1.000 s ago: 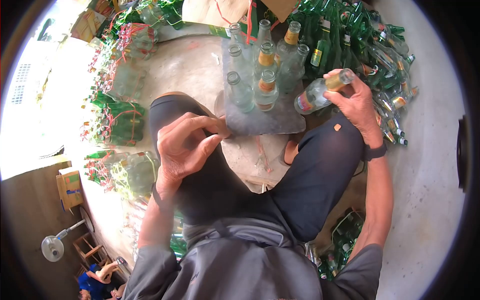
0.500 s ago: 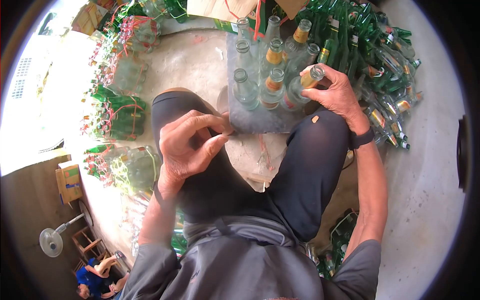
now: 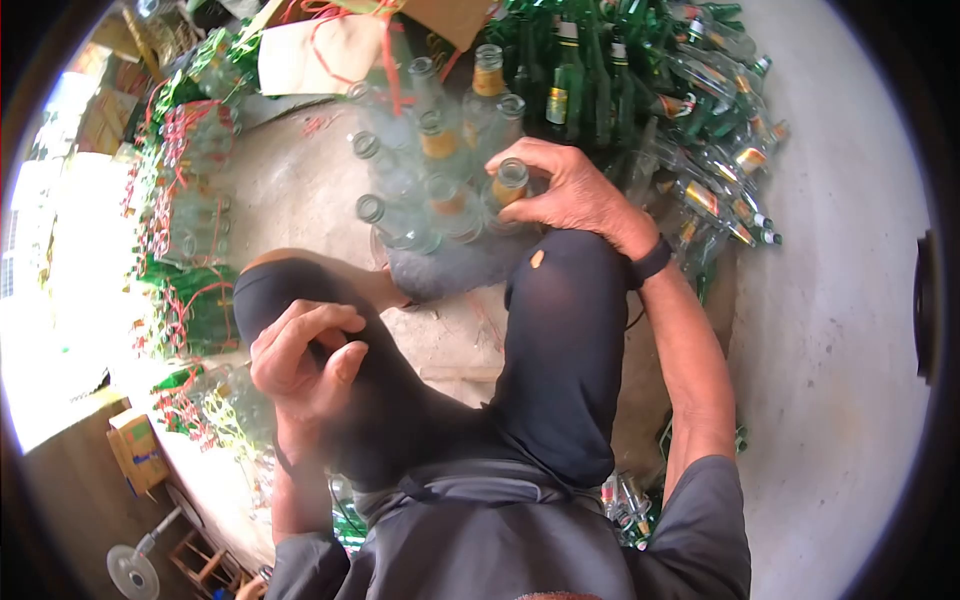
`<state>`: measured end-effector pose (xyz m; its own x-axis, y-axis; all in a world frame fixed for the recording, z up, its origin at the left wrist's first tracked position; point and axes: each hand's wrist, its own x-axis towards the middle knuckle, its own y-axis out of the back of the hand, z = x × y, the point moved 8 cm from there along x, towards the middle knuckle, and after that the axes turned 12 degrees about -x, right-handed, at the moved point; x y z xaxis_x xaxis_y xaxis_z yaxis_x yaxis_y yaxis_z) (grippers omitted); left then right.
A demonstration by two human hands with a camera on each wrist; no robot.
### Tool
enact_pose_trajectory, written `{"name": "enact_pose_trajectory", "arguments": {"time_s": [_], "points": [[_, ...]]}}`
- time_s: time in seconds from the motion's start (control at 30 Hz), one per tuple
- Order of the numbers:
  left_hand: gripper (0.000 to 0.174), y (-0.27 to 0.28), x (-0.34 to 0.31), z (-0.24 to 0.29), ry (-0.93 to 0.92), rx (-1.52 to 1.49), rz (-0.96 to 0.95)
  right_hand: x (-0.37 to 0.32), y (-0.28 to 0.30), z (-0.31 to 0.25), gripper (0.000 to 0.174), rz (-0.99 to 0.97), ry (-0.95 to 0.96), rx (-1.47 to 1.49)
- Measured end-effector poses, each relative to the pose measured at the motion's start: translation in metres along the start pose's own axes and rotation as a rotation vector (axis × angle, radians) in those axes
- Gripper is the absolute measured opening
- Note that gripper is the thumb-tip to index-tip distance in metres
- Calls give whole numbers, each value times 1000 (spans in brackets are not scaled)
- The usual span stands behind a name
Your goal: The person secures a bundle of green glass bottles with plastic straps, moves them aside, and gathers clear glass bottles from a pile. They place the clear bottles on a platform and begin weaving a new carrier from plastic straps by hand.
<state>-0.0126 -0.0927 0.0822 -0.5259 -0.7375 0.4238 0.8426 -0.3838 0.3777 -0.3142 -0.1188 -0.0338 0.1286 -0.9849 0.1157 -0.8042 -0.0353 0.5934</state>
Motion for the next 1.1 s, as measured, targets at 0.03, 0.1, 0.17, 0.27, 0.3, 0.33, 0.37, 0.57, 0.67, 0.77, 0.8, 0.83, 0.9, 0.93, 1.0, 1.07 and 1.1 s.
{"name": "enact_pose_trajectory", "arguments": {"time_s": [0.03, 0.1, 0.17, 0.27, 0.3, 0.33, 0.37, 0.57, 0.67, 0.77, 0.8, 0.83, 0.9, 0.93, 1.0, 1.07, 1.1], "points": [[25, -2, 0, 2, -9, -9, -12, 0, 0, -4, 55, 4, 36, 19], [27, 0, -1, -1, 60, 29, 6, 0, 1, -6, 55, 22, 65, 34], [32, -3, -3, -1, 11, 53, -27, -2, 0, -1, 55, 22, 42, 113], [31, -2, -4, -2, 13, 96, -36, -6, 1, 4, 55, 46, 4, 194], [31, -3, -5, -1, 3, 88, -51, -8, 0, 8, 55, 41, -35, 241], [31, -3, -6, -2, 17, 119, -44, -10, -1, 10, 54, 46, -50, 258], [31, -2, -6, -3, 33, 150, -37, -11, 0, 11, 54, 62, -57, 257], [29, -5, -8, -4, 56, 159, -50, -20, 11, 8, 55, 100, -71, 323], [28, -4, -10, -5, 78, 162, -35, -33, 19, 18, 52, 189, -43, 346], [26, -3, -12, -2, 103, 156, -27, -62, 31, 57, 44, 233, -212, 452], [26, 1, -13, -3, 128, 137, 5, -79, 39, 75, 38, 297, -278, 415], [26, 4, -15, -4, 153, 116, 37, -98, 47, 94, 34, 360, -346, 376], [28, 8, -17, 2, 159, 93, 65, -144, 59, 140, 29, 533, -523, 489], [30, 11, -17, 5, 159, 68, 100, -170, 64, 165, 29, 614, -595, 501], [27, 19, -18, 7, 200, 93, 146, -219, 69, 202, 31, 745, -748, 522], [23, 31, -23, 1, 237, 146, 175, -254, 70, 229, 32, 792, -829, 531], [23, 33, -25, -2, 242, 148, 174, -270, 67, 247, 32, 792, -888, 508]]}}
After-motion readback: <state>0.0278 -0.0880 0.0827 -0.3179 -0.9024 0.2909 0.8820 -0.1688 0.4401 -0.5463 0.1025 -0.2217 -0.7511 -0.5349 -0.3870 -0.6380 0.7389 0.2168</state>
